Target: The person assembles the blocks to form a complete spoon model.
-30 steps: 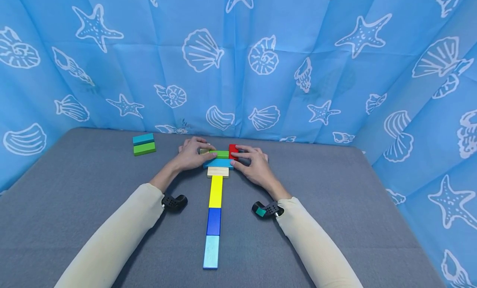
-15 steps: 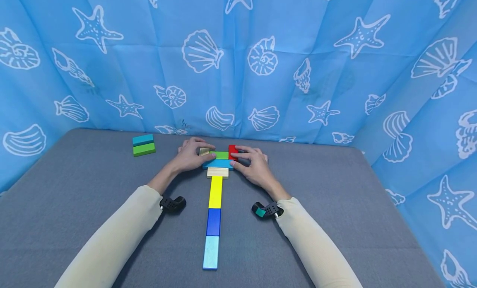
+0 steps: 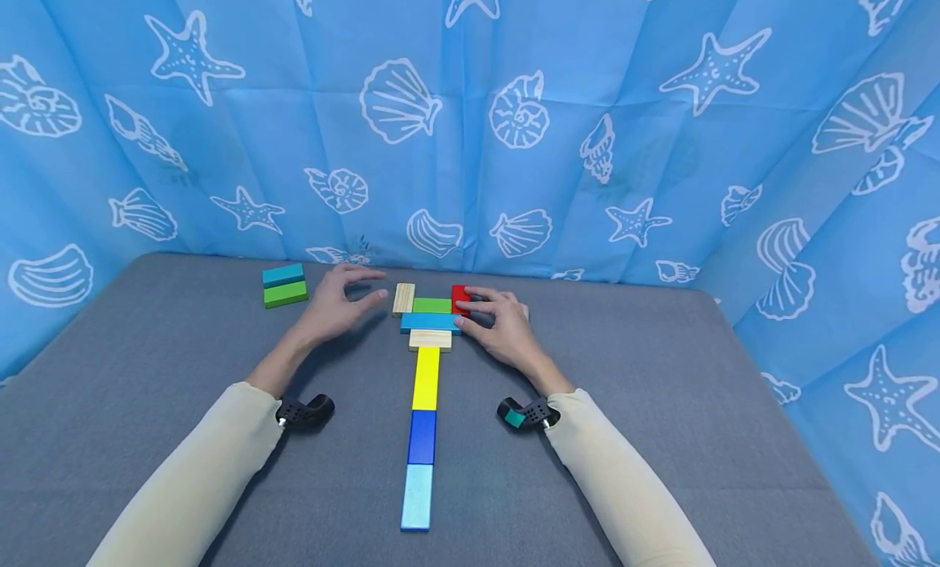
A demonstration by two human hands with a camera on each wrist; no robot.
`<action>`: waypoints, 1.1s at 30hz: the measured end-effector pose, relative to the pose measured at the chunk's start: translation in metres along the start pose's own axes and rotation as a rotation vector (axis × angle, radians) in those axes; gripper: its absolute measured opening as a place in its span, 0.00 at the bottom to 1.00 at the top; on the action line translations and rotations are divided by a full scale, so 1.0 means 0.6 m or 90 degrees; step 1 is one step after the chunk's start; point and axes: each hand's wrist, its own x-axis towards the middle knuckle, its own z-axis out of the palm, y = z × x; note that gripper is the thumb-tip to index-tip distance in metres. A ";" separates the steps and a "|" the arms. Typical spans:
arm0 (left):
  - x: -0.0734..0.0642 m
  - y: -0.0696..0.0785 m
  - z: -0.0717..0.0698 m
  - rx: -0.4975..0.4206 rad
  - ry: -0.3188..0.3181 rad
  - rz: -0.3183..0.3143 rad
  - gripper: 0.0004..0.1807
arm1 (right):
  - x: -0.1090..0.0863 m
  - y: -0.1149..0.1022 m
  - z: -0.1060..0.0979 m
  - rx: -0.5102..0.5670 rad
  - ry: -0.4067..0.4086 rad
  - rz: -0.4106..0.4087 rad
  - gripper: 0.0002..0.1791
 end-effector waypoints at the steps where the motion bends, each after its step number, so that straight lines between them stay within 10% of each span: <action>1: -0.002 -0.003 -0.004 0.003 0.008 -0.003 0.24 | 0.000 0.000 0.000 -0.001 0.000 -0.001 0.23; 20: -0.022 -0.060 -0.068 0.107 0.122 0.008 0.26 | 0.000 -0.004 0.000 0.000 -0.005 0.022 0.22; 33: -0.049 -0.119 -0.121 0.139 0.182 -0.076 0.31 | 0.002 0.001 -0.001 -0.002 -0.011 0.018 0.23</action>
